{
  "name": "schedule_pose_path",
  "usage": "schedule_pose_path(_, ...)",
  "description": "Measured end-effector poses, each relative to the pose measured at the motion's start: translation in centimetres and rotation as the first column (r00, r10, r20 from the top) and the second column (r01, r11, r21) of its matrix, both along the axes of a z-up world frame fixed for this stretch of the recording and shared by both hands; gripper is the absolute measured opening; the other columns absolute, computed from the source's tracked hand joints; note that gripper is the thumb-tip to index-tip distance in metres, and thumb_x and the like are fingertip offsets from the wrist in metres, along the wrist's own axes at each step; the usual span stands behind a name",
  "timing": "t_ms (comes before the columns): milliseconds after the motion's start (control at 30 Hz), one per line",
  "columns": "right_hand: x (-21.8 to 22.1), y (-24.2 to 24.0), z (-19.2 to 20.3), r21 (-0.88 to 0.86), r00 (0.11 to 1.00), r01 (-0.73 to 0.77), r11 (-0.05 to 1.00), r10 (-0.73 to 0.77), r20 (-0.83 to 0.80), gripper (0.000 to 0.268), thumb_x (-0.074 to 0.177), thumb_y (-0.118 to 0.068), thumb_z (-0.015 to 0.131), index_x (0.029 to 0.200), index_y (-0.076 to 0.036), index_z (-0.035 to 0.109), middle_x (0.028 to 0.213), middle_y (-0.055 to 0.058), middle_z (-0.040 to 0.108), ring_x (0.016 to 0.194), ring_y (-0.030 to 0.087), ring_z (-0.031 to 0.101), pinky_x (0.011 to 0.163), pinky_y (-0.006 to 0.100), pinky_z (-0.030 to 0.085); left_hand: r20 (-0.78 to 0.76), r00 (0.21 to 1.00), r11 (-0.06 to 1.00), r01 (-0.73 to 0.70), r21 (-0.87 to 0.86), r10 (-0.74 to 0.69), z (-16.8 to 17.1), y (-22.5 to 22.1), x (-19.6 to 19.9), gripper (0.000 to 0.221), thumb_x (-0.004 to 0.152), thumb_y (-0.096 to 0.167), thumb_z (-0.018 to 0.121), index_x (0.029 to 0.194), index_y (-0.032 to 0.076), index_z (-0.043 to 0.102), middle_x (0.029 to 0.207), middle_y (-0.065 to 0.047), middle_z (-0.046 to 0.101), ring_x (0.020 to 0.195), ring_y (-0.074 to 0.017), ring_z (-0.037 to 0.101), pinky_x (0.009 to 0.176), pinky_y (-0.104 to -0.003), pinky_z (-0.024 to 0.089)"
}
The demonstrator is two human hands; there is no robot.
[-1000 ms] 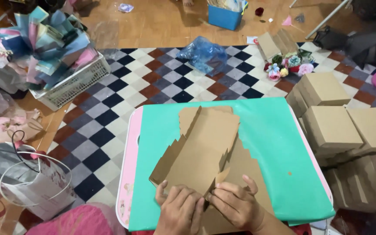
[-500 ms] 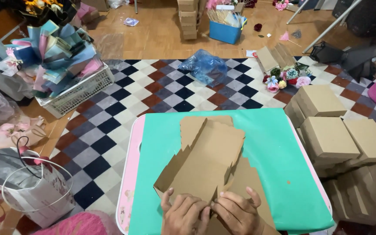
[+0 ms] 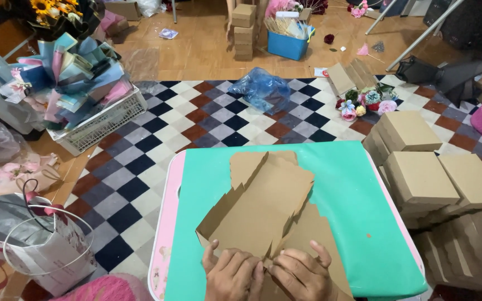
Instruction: Assembling a cardboard box by folding and tucking flaps from a flat template.
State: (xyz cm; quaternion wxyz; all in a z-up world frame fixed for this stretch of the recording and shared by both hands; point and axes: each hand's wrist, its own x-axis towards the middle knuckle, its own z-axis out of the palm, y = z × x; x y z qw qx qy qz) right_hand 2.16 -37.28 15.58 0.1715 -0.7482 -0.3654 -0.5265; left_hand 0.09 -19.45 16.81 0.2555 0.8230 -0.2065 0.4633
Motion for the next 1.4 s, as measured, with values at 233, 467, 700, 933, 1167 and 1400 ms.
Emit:
schedule_pose_path(233, 0.3, -1.0, -1.2, -0.078, 0.998, -0.024, 0.997, 0.028, 0.053, 0.024, 0.107, -0.019, 0.047, 0.094, -0.023, 0.066, 0.094, -0.010, 0.073, 0.091, 0.006, 0.071, 0.114, 0.039, 0.023, -0.009, 0.999, 0.993, 0.044, 0.110, -0.043, -0.2, 0.2, -0.3, 0.019, 0.095, 0.023, 0.062, 0.076, 0.019, 0.064, 0.074, 0.006, 0.064, 0.065, -0.0123, 0.058, 0.102, -0.048, 0.036)
schedule_pose_path(467, 0.2, -0.7, -0.6, -0.068, 0.997, -0.037, 0.997, 0.041, 0.069, 0.019, 0.104, -0.020, 0.056, 0.089, -0.024, 0.067, 0.087, -0.010, 0.072, 0.085, 0.006, 0.070, 0.110, 0.036, 0.027, 0.045, 0.999, 0.993, 0.007, 0.119, -0.012, -0.3, 0.0, -0.3, 0.021, 0.095, 0.022, 0.059, 0.075, 0.020, 0.062, 0.073, 0.007, 0.063, 0.066, -0.0110, 0.059, 0.105, -0.047, 0.033)
schedule_pose_path(700, 0.1, -1.0, -1.6, -0.108, 0.994, -0.068, 0.992, 0.077, 0.077, 0.019, 0.106, -0.020, 0.054, 0.095, -0.022, 0.069, 0.094, -0.010, 0.075, 0.089, 0.005, 0.072, 0.110, 0.036, 0.028, -0.127, 0.991, 0.999, 0.033, 0.035, -0.029, -0.5, -0.2, -0.5, 0.016, 0.089, 0.021, 0.067, 0.073, 0.020, 0.065, 0.071, 0.008, 0.065, 0.064, -0.0121, 0.057, 0.102, -0.051, 0.038)
schedule_pose_path(933, 0.1, -1.0, -1.5, -0.100, 0.994, -0.073, 0.992, 0.081, 0.079, 0.017, 0.105, -0.019, 0.055, 0.097, -0.022, 0.070, 0.092, -0.011, 0.074, 0.088, 0.005, 0.072, 0.111, 0.036, 0.027, -0.202, 0.975, 0.995, 0.086, -0.041, -0.093, -0.4, 0.1, -0.5, 0.018, 0.089, 0.020, 0.069, 0.071, 0.022, 0.067, 0.071, 0.009, 0.066, 0.068, -0.0131, 0.059, 0.093, -0.043, 0.038)
schedule_pose_path(1167, 0.5, -1.4, -2.7, -0.137, 0.988, -0.022, 0.990, 0.042, 0.149, 0.015, 0.106, -0.020, 0.056, 0.097, -0.024, 0.067, 0.095, -0.013, 0.074, 0.090, 0.002, 0.071, 0.111, 0.034, 0.027, -0.239, 0.963, 0.992, 0.117, -0.045, -0.125, -1.5, 0.2, -0.1, 0.018, 0.092, 0.020, 0.068, 0.074, 0.021, 0.067, 0.072, 0.009, 0.065, 0.068, -0.0124, 0.059, 0.092, -0.043, 0.035)
schedule_pose_path(1400, -0.1, -1.1, -1.6, -0.179, 0.997, -0.006, 0.984, 0.019, 0.069, 0.028, 0.109, -0.018, 0.044, 0.101, -0.022, 0.070, 0.098, -0.010, 0.074, 0.096, 0.005, 0.071, 0.112, 0.037, 0.024, -0.292, 0.938, 0.982, 0.181, -0.055, -0.189, -2.7, 0.5, -0.1, 0.013, 0.095, 0.019, 0.065, 0.083, 0.017, 0.071, 0.077, 0.006, 0.068, 0.070, -0.0147, 0.062, 0.095, -0.044, 0.034)
